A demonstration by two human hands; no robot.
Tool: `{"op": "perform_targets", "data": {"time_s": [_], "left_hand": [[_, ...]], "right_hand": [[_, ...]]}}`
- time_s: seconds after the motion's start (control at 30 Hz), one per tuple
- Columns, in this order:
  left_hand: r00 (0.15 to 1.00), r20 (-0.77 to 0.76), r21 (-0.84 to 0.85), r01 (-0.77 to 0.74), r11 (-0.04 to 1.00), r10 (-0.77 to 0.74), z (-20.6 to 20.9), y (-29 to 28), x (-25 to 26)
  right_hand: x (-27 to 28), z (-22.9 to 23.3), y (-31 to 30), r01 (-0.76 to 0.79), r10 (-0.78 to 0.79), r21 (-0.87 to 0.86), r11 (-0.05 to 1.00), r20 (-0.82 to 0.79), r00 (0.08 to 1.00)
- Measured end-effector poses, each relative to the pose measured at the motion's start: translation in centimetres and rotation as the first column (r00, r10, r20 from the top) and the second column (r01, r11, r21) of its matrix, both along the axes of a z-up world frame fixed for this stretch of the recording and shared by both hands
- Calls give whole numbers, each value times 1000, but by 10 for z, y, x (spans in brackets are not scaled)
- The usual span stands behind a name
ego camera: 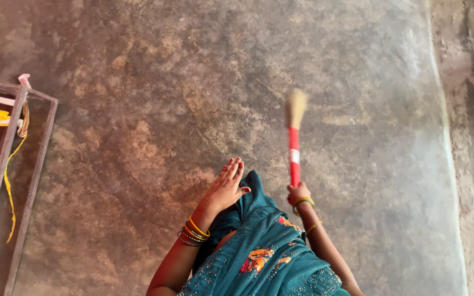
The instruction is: The person sweeps a concrete floor using a broom with a red handle.
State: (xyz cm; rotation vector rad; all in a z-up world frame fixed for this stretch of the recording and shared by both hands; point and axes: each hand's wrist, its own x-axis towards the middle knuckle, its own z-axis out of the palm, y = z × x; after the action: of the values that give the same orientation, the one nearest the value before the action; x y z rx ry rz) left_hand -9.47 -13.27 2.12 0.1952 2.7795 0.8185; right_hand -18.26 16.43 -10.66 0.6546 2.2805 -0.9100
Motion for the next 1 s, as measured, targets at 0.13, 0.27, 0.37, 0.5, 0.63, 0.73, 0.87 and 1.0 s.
{"op": "perform_targets", "data": {"time_s": [0.13,0.27,0.37,0.5,0.63,0.73,0.87,1.0], "left_hand": [[998,4,2,-69,998,69,-6,5,-5],[983,-74,23,-168,986,169,-13,11,-9],[963,-118,25,-240,970,241,-16,14,-7],[942,-123,37,-309,950,312,-22,21,-12],[951,-24,2,-307,952,307,-20,29,-18],[956,22,-23,-293,956,293,-15,27,-26],[956,54,-43,-286,957,289,-10,23,-34],[959,-14,-50,-284,957,284,-16,17,-35]], "right_hand": [[-26,-13,-36,-447,447,9,895,-12,894],[-47,-27,-83,-790,791,52,611,-87,606],[-54,-33,-119,-977,977,68,200,-94,193],[-62,-31,-119,-994,997,104,16,-82,7],[-80,-30,-61,-973,977,90,212,-49,208],[-94,-45,4,-895,902,117,430,-33,430],[-107,-86,94,-193,220,-149,970,202,954],[-150,-101,117,57,-28,-147,987,193,981]]}}
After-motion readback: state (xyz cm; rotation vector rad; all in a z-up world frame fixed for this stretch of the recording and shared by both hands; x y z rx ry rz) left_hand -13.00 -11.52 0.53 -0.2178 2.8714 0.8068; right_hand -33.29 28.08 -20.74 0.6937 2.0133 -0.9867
